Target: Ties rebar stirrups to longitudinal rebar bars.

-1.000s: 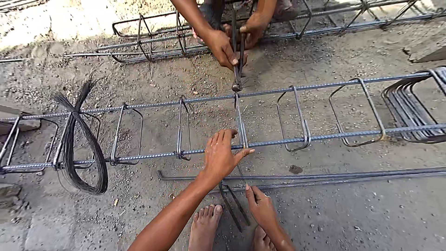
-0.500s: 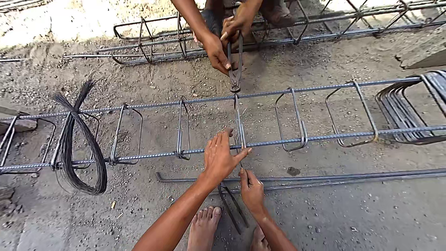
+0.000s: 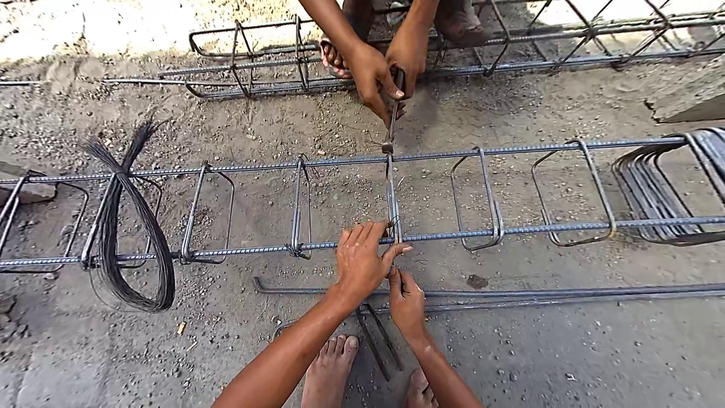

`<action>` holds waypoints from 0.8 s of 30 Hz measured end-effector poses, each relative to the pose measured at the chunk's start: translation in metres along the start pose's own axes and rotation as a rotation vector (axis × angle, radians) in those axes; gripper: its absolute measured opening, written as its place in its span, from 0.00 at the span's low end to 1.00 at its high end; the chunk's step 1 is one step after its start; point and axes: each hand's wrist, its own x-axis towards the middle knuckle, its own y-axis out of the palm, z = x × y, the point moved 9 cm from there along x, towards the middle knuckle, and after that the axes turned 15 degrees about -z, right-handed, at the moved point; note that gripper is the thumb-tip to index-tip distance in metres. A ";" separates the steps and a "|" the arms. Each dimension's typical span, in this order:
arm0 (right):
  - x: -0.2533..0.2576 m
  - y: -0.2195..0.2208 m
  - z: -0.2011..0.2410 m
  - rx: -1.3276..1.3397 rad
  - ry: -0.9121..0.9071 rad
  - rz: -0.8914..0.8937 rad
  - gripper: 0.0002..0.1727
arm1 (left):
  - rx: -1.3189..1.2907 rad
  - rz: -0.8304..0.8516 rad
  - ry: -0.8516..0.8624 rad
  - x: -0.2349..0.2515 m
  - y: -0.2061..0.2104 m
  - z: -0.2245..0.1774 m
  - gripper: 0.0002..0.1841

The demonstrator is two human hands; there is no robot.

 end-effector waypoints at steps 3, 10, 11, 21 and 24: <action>0.003 0.003 0.001 0.034 0.060 0.029 0.19 | -0.025 -0.074 0.022 -0.004 -0.001 -0.001 0.25; 0.010 0.013 0.002 0.069 0.136 0.123 0.18 | -0.058 -0.113 0.025 -0.006 -0.001 -0.001 0.22; 0.010 0.015 0.002 0.074 0.147 0.136 0.18 | -0.060 -0.106 0.019 -0.006 0.000 0.000 0.21; 0.015 0.020 -0.005 0.151 0.218 0.240 0.18 | -0.099 -0.017 -0.016 -0.001 0.002 -0.002 0.18; 0.018 0.018 -0.004 0.133 0.223 0.259 0.18 | -0.107 -0.031 -0.002 -0.001 0.000 -0.005 0.17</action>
